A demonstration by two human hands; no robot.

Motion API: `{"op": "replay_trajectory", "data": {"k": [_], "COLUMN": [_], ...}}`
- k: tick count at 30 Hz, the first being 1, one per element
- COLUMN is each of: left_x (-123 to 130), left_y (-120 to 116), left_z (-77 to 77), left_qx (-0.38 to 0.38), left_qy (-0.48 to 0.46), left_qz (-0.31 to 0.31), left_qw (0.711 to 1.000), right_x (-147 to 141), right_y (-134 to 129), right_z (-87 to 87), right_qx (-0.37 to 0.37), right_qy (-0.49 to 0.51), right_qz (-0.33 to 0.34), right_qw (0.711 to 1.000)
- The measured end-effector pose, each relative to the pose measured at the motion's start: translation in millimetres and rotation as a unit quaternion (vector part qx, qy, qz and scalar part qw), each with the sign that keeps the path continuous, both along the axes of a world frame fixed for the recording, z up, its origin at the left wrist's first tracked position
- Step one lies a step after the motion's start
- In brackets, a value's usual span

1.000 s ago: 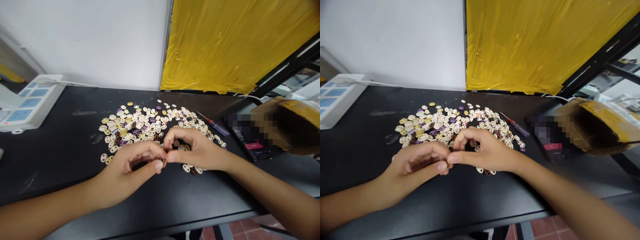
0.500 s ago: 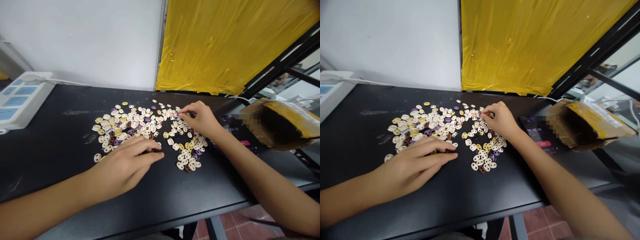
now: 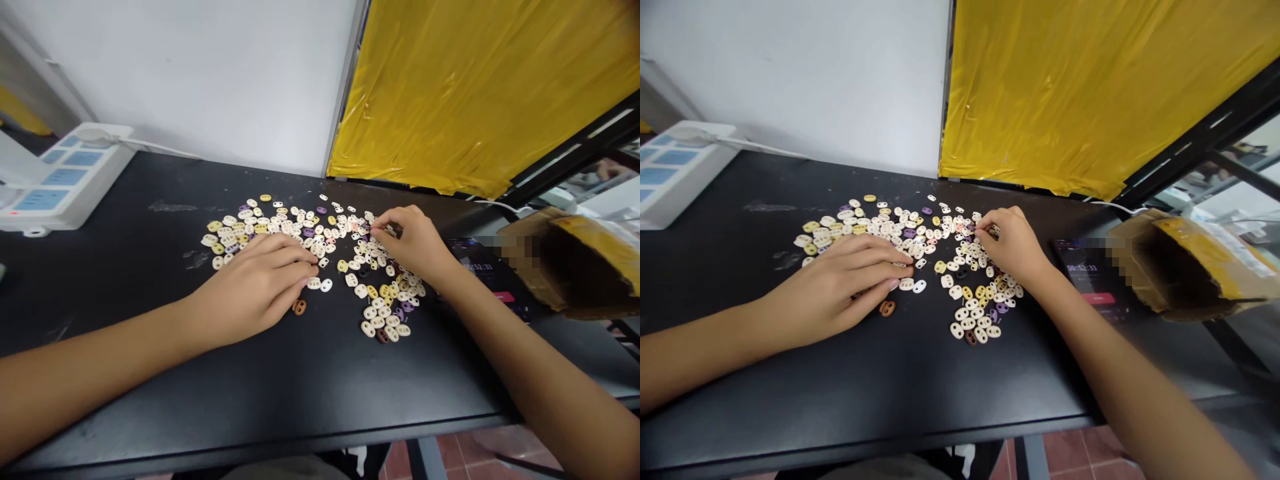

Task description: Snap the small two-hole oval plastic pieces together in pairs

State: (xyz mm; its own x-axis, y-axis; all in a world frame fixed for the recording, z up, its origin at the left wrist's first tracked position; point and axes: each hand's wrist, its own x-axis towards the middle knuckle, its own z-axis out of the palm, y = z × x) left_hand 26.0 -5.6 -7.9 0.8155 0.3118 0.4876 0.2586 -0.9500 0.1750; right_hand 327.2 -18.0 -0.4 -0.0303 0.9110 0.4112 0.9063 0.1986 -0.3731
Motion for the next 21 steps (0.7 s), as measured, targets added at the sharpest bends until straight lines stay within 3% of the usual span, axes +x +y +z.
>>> {"op": "replay_trajectory", "data": {"k": [10, 14, 21], "left_x": [-1, 0, -5], "left_y": [0, 0, 0], "left_z": [1.5, 0.5, -1.9], "left_qx": [0.047, 0.022, -0.005], "left_qy": [-0.007, 0.006, -0.019], "left_qz": [-0.013, -0.013, -0.050], "left_qw": [0.999, 1.000, 0.999], "right_x": [-14, -25, -40], "right_y": [-7, -14, -27], "right_z": [7.1, 8.6, 10.0], "right_qx": [-0.005, -0.061, -0.122], "right_qy": [0.118, 0.259, 0.309], "right_qz": [0.027, 0.081, 0.149], "right_qw": [0.993, 0.961, 0.932]}}
